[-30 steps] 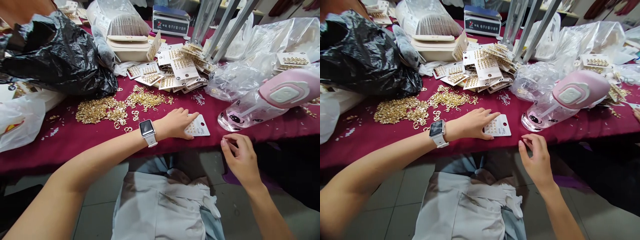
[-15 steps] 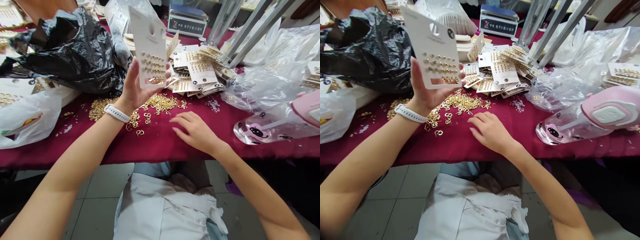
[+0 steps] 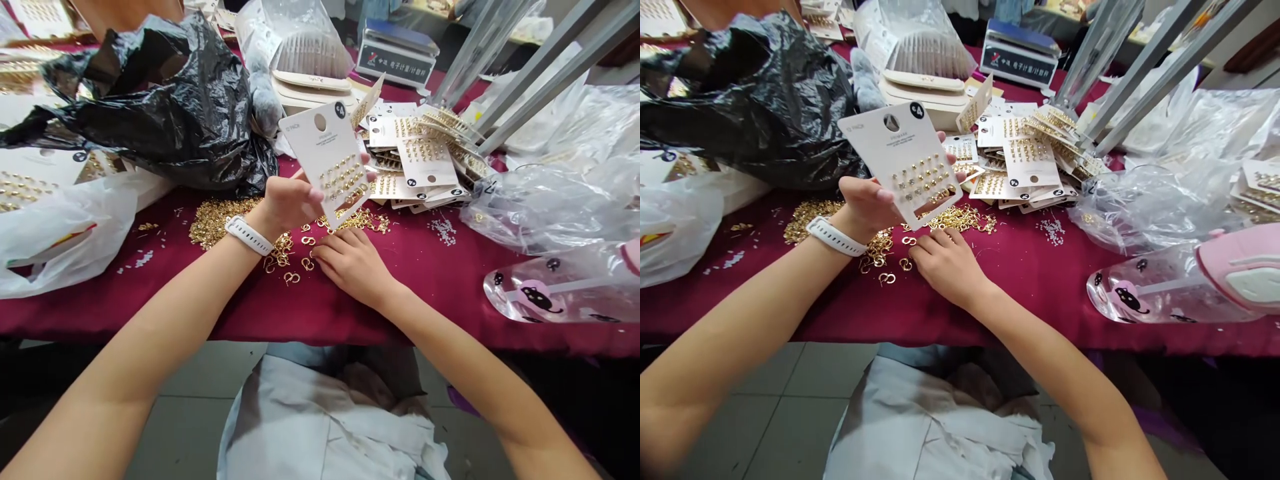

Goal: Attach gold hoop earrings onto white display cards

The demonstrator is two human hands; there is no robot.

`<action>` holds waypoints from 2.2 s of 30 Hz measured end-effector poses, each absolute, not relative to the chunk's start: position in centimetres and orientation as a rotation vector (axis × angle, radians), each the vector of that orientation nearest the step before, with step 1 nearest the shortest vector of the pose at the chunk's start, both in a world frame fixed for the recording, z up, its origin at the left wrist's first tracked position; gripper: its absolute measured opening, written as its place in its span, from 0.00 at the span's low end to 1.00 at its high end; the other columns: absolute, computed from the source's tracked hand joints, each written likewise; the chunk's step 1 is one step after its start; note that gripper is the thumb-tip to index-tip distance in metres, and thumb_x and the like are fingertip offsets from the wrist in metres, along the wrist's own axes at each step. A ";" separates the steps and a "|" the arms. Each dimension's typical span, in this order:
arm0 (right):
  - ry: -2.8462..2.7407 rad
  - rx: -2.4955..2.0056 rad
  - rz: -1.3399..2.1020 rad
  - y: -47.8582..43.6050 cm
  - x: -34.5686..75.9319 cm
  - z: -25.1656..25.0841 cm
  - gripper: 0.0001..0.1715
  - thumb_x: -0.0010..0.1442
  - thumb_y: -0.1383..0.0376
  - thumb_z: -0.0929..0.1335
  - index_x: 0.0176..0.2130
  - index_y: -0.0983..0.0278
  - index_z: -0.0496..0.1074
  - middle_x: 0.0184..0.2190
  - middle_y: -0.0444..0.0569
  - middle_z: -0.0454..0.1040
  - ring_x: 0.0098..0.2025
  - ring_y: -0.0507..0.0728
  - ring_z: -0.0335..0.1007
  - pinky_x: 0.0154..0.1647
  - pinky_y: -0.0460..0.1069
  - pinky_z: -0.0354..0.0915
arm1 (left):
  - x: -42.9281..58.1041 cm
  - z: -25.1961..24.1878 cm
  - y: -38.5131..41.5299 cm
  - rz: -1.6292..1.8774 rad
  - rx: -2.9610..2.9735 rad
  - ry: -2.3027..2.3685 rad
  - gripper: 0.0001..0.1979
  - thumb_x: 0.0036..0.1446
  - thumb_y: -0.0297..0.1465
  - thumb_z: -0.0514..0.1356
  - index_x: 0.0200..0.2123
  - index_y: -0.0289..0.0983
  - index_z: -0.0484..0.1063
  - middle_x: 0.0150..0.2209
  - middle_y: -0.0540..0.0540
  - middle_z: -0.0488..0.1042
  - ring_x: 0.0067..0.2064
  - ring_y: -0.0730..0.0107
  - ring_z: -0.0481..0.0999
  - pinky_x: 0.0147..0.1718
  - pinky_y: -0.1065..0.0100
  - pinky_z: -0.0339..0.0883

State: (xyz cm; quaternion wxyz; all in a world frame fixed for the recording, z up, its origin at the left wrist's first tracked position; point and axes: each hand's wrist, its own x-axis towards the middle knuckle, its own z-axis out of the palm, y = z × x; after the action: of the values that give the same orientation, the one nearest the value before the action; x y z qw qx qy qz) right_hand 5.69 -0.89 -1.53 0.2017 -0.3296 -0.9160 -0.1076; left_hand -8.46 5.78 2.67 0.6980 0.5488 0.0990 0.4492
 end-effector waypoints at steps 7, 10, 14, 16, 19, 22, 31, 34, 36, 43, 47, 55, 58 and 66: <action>-2.538 -0.986 -0.075 -0.7 5.4 -1.6 0.11 0.63 0.66 0.62 0.35 0.66 0.72 0.35 0.51 0.75 0.39 0.58 0.66 0.43 0.52 0.60 | -8.7 3.3 5.3 1.101 1.142 0.255 0.37 0.30 0.26 0.51 0.51 0.36 0.61 0.49 0.46 0.71 0.55 0.58 0.66 0.57 0.54 0.55; -2.450 -0.964 0.023 -0.8 6.0 -1.3 0.09 0.62 0.68 0.62 0.35 0.67 0.71 0.35 0.52 0.75 0.38 0.58 0.66 0.42 0.51 0.61 | -8.6 3.4 5.5 1.122 1.177 0.254 0.36 0.30 0.27 0.51 0.51 0.36 0.62 0.50 0.46 0.71 0.56 0.56 0.65 0.56 0.52 0.56; -2.347 -0.953 0.030 -1.0 6.8 -1.0 0.10 0.63 0.68 0.62 0.37 0.66 0.72 0.36 0.50 0.76 0.39 0.56 0.68 0.44 0.50 0.63 | -8.3 3.1 6.0 1.138 1.226 0.251 0.37 0.30 0.27 0.54 0.51 0.37 0.63 0.53 0.45 0.69 0.59 0.52 0.61 0.58 0.53 0.54; -2.380 -0.942 -0.061 -1.0 6.9 -1.1 0.10 0.62 0.64 0.64 0.39 0.65 0.74 0.38 0.49 0.76 0.41 0.57 0.68 0.45 0.51 0.63 | -8.2 2.9 6.1 1.150 1.239 0.260 0.38 0.30 0.26 0.56 0.53 0.38 0.62 0.54 0.46 0.68 0.60 0.52 0.59 0.60 0.55 0.51; -2.446 -0.872 -0.279 -1.0 6.7 -1.5 0.11 0.61 0.62 0.65 0.38 0.63 0.76 0.39 0.47 0.77 0.42 0.58 0.68 0.45 0.52 0.62 | -7.9 2.6 6.3 1.150 1.293 0.250 0.40 0.31 0.27 0.57 0.55 0.41 0.59 0.56 0.48 0.65 0.62 0.52 0.57 0.61 0.54 0.52; -2.482 -0.792 -0.479 -0.8 6.2 -1.5 0.10 0.62 0.66 0.65 0.34 0.63 0.76 0.35 0.45 0.78 0.39 0.56 0.67 0.43 0.50 0.61 | -7.8 2.5 6.4 1.118 1.358 0.266 0.43 0.31 0.29 0.57 0.57 0.42 0.57 0.57 0.49 0.63 0.63 0.49 0.55 0.59 0.51 0.54; -2.648 -0.725 -0.655 -0.9 5.2 -0.4 0.18 0.65 0.70 0.59 0.32 0.65 0.74 0.35 0.47 0.77 0.35 0.55 0.65 0.43 0.52 0.57 | -7.8 2.0 6.9 1.060 1.337 0.321 0.45 0.31 0.30 0.61 0.59 0.45 0.56 0.56 0.49 0.64 0.59 0.52 0.62 0.56 0.57 0.59; -2.697 -0.783 -0.593 -0.9 4.7 -0.4 0.20 0.65 0.72 0.57 0.31 0.65 0.74 0.33 0.49 0.76 0.35 0.55 0.65 0.42 0.52 0.58 | -7.7 1.6 7.0 1.070 1.310 0.266 0.45 0.33 0.28 0.62 0.59 0.45 0.56 0.55 0.49 0.65 0.58 0.56 0.64 0.56 0.59 0.59; -2.707 -0.802 -0.550 -0.9 4.6 -0.5 0.21 0.65 0.72 0.57 0.30 0.65 0.74 0.31 0.49 0.76 0.34 0.55 0.66 0.41 0.52 0.59 | -7.7 1.4 7.0 1.062 1.301 0.235 0.44 0.33 0.26 0.62 0.59 0.46 0.57 0.54 0.50 0.67 0.58 0.58 0.64 0.57 0.60 0.58; -2.366 -0.740 0.202 -1.0 7.6 0.9 0.10 0.64 0.66 0.62 0.38 0.63 0.72 0.33 0.47 0.75 0.36 0.52 0.69 0.40 0.49 0.67 | -7.9 1.3 7.3 1.059 1.271 0.289 0.39 0.34 0.28 0.63 0.56 0.46 0.62 0.49 0.50 0.71 0.57 0.58 0.65 0.55 0.61 0.60; -1.959 -0.843 0.355 0.1 10.0 1.9 0.05 0.62 0.64 0.64 0.38 0.60 0.70 0.36 0.46 0.70 0.41 0.53 0.69 0.41 0.51 0.68 | -8.0 1.5 7.1 1.022 1.260 0.334 0.37 0.36 0.35 0.63 0.55 0.43 0.63 0.50 0.47 0.71 0.58 0.55 0.65 0.55 0.58 0.60; -1.806 -0.962 0.222 0.6 10.2 1.5 0.05 0.59 0.59 0.67 0.34 0.56 0.73 0.40 0.47 0.64 0.48 0.58 0.64 0.50 0.59 0.66 | -8.0 0.6 6.7 0.729 1.299 0.204 0.33 0.35 0.46 0.67 0.46 0.38 0.69 0.45 0.42 0.74 0.51 0.49 0.72 0.49 0.54 0.66; -1.837 -1.000 0.131 -0.1 9.9 1.8 0.06 0.59 0.58 0.67 0.34 0.54 0.74 0.40 0.46 0.64 0.46 0.58 0.64 0.48 0.59 0.65 | -8.1 0.3 7.0 0.708 1.327 0.214 0.35 0.35 0.46 0.67 0.48 0.37 0.68 0.45 0.40 0.74 0.51 0.46 0.72 0.49 0.52 0.65; -1.891 -1.011 -0.023 -0.8 9.9 2.3 0.07 0.59 0.59 0.66 0.34 0.54 0.76 0.38 0.48 0.66 0.45 0.58 0.62 0.46 0.56 0.63 | -8.1 0.0 7.2 0.721 1.327 0.259 0.37 0.35 0.47 0.67 0.49 0.36 0.67 0.48 0.38 0.72 0.51 0.45 0.72 0.49 0.51 0.66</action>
State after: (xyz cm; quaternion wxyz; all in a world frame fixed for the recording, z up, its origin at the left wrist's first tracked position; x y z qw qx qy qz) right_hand 9.85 -0.76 2.29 0.4784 -0.4141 -0.7743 -0.0096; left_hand -8.10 7.15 -0.01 0.7205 0.6005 0.1173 0.3264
